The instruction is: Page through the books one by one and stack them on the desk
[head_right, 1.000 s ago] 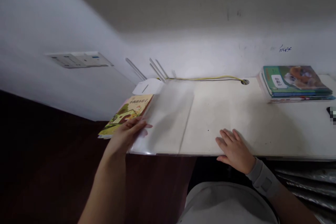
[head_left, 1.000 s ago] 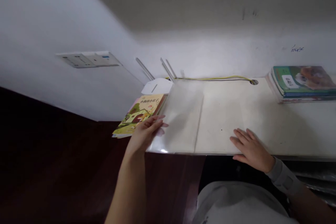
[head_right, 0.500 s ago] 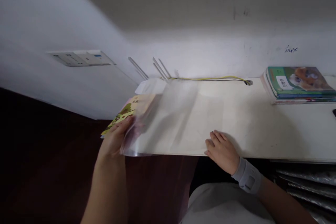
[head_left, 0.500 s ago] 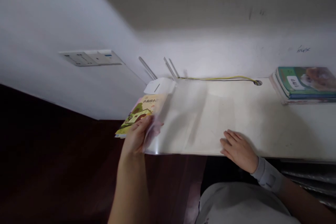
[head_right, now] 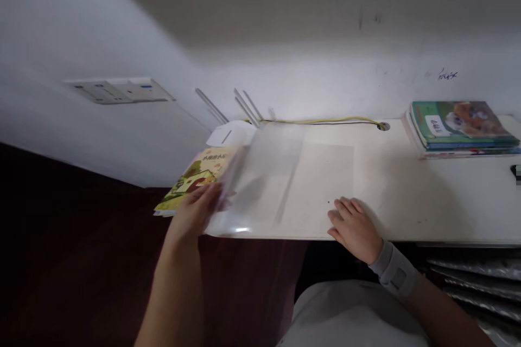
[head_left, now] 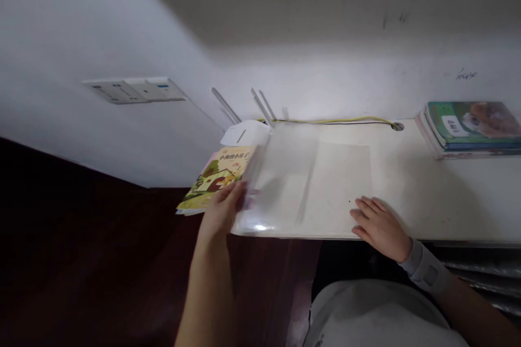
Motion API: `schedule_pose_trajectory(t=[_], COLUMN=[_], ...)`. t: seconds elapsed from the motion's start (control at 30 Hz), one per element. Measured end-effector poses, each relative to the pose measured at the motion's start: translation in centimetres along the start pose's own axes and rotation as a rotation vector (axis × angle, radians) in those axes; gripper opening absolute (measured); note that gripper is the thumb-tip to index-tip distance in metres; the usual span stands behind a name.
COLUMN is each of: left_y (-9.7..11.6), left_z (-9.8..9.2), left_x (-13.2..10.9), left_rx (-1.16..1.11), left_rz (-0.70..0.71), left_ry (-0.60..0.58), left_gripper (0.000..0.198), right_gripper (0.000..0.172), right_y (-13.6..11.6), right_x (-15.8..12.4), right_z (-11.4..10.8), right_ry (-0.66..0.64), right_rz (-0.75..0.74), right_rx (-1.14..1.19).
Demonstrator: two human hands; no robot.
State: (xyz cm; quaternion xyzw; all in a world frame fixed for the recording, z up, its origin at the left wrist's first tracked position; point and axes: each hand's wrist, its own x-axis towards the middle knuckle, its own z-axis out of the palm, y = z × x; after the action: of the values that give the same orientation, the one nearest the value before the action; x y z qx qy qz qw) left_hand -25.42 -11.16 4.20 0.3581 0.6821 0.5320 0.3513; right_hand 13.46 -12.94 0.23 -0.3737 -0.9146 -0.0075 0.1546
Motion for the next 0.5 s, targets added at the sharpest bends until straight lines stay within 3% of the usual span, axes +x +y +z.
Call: schedule_pose_trajectory(t=[0.1,0.2,0.3,0.4,0.5], left_y=[-1.2,-2.3,-3.6,-5.1,-6.1], left_z=[0.5,1.4,2.6,3.4,3.6], left_x=[0.5,0.2,-0.4,-0.9,-1.2], left_rx=[0.355,0.739,0.94,1.048,1.106], left_rz=[0.053,0.342,0.572,0.571,0.544], left_ry=[-0.023,0.057,-0.006,-0.094,-0.088], left_gripper=[0.049,0.051,0.055,0.06,0.054], right_gripper=[0.027,0.028,0.031,0.034,0.036], right_y=[0.9,1.8,1.7,1.0,1.0], right_x=[-0.8,-1.4,-1.5,-1.3,-1.7], right_z=[-0.4,-0.8,-0.9,-0.7,-0.4], right_ry=[-0.009,0.008,0.025,-0.012,-0.046], right_rz=[0.022,0.05,0.048,0.029,0.029], right_rx=[-0.008,-0.021,-0.016,-0.001,0.002])
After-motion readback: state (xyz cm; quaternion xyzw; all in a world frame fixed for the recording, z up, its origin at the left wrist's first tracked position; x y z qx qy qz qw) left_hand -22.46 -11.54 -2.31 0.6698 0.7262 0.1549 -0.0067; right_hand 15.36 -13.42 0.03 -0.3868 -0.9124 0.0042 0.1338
